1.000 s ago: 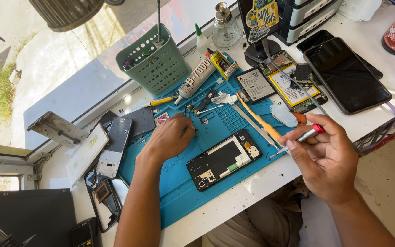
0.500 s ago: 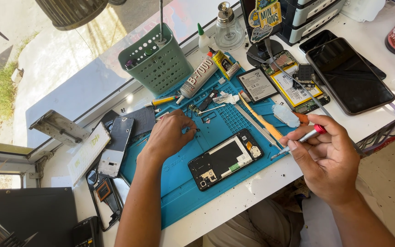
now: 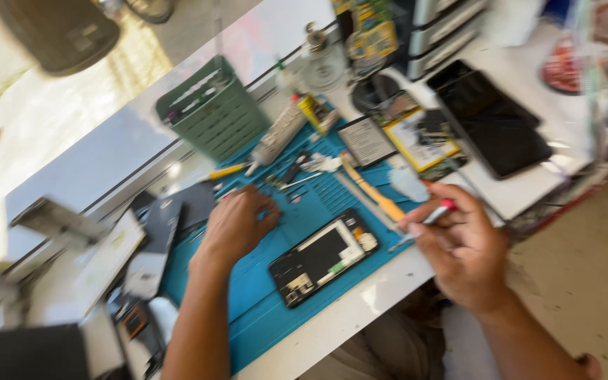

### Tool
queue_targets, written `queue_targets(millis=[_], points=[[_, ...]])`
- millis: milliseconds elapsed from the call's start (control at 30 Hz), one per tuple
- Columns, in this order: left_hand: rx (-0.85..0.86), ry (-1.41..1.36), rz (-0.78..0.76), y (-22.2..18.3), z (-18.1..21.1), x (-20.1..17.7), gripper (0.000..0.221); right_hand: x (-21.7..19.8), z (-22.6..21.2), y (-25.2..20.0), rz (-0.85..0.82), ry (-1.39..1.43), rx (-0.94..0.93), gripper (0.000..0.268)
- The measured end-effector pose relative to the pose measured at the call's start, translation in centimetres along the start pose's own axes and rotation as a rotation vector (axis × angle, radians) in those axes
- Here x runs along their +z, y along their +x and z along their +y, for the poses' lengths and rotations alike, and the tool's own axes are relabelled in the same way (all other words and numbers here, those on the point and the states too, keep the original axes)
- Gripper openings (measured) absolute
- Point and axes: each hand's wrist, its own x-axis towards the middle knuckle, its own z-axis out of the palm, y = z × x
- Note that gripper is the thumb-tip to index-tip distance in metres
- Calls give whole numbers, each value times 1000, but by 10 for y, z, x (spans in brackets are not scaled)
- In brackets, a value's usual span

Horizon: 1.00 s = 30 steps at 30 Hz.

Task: Repairing a mobile phone by manipulating internal components and using a screwdriver

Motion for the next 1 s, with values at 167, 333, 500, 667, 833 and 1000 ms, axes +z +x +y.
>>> queue_targets(millis=[167, 333, 500, 667, 833, 1000], points=[[-122, 55, -83, 9, 18, -7, 18, -5, 8, 1, -45, 65, -71, 51], [-172, 92, -84, 15, 8, 6, 19, -8, 0, 7, -124, 35, -119, 49], [-222, 139, -128, 10, 13, 4, 24, -6, 4, 7, -131, 47, -125, 47], [-232, 149, -136, 9, 12, 10, 24, -7, 2, 6, -125, 35, -104, 48], [-201, 209, -144, 9, 2, 24, 30, -7, 3, 6, -130, 33, -121, 47], [-170, 218, -85, 9, -4, 31, 36, -7, 2, 6, -120, 34, -87, 48]])
